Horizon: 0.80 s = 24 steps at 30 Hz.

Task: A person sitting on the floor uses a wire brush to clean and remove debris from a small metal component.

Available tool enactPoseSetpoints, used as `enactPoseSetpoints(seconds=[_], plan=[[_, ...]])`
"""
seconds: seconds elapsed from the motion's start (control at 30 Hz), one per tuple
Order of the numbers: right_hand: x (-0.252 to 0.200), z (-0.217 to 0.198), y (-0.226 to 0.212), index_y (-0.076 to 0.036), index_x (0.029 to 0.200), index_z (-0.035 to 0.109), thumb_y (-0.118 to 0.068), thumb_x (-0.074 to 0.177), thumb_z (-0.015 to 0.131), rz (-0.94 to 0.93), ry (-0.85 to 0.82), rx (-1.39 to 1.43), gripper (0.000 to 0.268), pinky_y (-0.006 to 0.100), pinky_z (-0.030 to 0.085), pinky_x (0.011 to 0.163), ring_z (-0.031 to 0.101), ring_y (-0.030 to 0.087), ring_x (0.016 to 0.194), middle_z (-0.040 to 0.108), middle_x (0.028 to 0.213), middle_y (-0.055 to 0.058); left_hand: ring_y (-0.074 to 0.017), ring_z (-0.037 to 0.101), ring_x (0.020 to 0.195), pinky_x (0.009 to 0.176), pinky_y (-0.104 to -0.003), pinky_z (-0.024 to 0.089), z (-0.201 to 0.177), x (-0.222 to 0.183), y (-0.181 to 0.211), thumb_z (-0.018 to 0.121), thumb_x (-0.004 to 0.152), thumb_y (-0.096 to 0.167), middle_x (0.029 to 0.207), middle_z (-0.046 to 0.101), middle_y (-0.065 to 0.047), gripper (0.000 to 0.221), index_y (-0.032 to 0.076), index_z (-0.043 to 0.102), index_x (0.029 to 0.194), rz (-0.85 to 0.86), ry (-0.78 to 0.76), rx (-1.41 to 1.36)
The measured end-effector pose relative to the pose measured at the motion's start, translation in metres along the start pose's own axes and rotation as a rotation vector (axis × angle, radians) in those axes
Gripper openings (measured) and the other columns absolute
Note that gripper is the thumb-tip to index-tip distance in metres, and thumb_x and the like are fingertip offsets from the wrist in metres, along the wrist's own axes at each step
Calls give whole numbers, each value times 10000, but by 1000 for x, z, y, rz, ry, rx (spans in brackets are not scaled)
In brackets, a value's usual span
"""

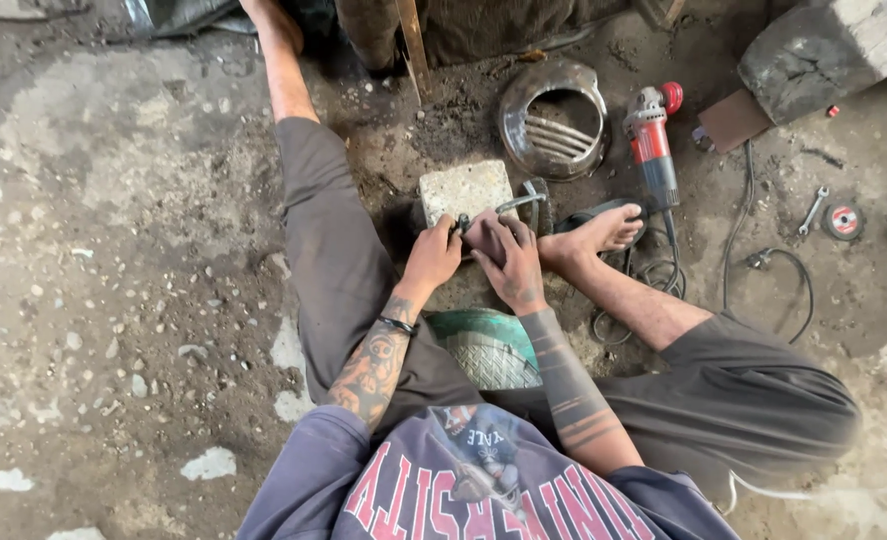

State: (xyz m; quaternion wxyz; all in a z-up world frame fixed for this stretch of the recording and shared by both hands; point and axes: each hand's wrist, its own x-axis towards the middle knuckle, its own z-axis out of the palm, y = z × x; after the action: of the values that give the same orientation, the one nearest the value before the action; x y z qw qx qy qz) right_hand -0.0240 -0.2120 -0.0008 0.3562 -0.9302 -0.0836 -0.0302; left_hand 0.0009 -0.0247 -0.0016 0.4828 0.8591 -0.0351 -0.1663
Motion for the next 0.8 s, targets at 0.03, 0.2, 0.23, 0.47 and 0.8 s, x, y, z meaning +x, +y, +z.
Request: enactPoseSetpoints(seconds=[0.03, 0.2, 0.23, 0.47, 0.8], plan=[[2, 1, 3, -165, 1440, 565, -348, 943, 760, -6, 8, 2, 564, 475, 470, 1123, 470, 332, 1356, 469, 1390, 98, -451, 702, 901, 642, -561, 497, -1, 0, 2, 411, 1112, 190, 1091, 660, -354, 331, -55, 508, 1313, 7, 5, 6], [3, 14, 9, -213, 1380, 618, -391, 828, 840, -233, 152, -192, 621, 476, 509, 1002, 556, 344, 1212, 511, 1325, 104, -459, 549, 1358, 1175, -539, 410, -6, -4, 1, 500, 1018, 331, 1459, 542, -352, 649, -84, 459, 1514, -262, -51, -191], [6, 14, 8, -213, 1380, 618, -391, 828, 840, -232, 157, -189, 621, 476, 509, 1002, 556, 344, 1212, 511, 1325, 104, -459, 549, 1358, 1175, -539, 410, -8, -6, 3, 500, 1018, 331, 1459, 542, -352, 649, -84, 459, 1514, -260, -51, -186], [18, 15, 35, -209, 1308, 701, -424, 803, 855, -169, 236, -297, 571, 485, 480, 976, 541, 350, 1244, 562, 1334, 90, -214, 713, 561, 687, -398, 550, 2, 5, -33, 590, 974, 272, 753, 744, -125, 324, -5, 689, 1108, -332, 5, -245], [19, 6, 15, -253, 1283, 716, -371, 798, 887, -193, 213, -352, 527, 507, 473, 911, 516, 371, 1214, 576, 1322, 85, -211, 741, 638, 708, -374, 570, 2, 8, -33, 562, 1017, 260, 778, 745, -113, 358, -33, 650, 1203, -373, -52, -251]])
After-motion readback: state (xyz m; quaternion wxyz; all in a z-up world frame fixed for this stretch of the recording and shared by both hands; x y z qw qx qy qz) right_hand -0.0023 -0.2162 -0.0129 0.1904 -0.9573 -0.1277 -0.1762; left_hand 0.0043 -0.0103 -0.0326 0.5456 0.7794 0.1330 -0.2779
